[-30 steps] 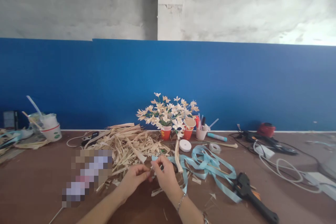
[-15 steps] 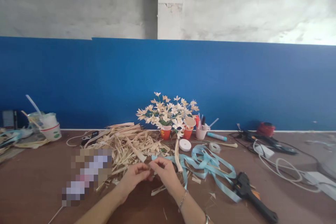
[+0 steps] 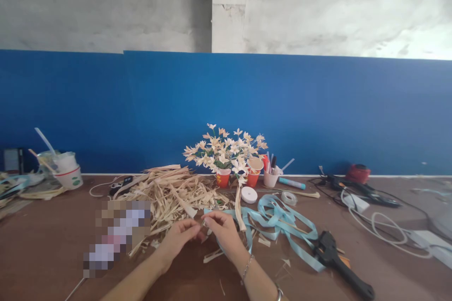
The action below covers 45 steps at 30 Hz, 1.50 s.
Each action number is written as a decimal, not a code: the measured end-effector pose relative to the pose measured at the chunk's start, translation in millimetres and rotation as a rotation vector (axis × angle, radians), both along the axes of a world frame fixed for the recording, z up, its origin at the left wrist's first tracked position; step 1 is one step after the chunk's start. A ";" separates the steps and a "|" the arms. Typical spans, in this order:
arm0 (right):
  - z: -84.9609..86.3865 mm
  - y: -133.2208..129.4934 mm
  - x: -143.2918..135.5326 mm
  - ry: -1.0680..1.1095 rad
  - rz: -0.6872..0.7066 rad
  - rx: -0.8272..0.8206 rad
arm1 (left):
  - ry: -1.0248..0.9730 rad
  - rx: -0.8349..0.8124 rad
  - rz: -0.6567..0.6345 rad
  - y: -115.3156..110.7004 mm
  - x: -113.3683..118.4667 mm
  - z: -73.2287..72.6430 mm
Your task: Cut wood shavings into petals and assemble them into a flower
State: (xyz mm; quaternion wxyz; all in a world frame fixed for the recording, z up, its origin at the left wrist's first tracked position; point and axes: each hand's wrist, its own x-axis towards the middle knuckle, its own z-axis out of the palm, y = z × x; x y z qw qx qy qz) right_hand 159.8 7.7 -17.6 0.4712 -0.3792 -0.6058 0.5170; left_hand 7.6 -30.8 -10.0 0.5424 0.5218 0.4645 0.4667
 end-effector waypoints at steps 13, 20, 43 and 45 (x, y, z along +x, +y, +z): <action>1.9 -1.6 -0.8 -0.130 0.042 0.062 | 0.132 0.072 0.098 0.8 -0.5 2.2; 3.9 -3.4 -0.3 -0.238 0.036 0.165 | 0.174 0.096 0.091 4.2 -2.5 -3.6; 11.5 -10.3 -2.8 -0.319 0.012 0.301 | 0.420 0.207 0.095 2.4 -5.8 0.7; 10.2 -10.3 -3.4 -0.337 0.012 0.337 | 0.476 0.247 0.122 1.4 -5.6 1.6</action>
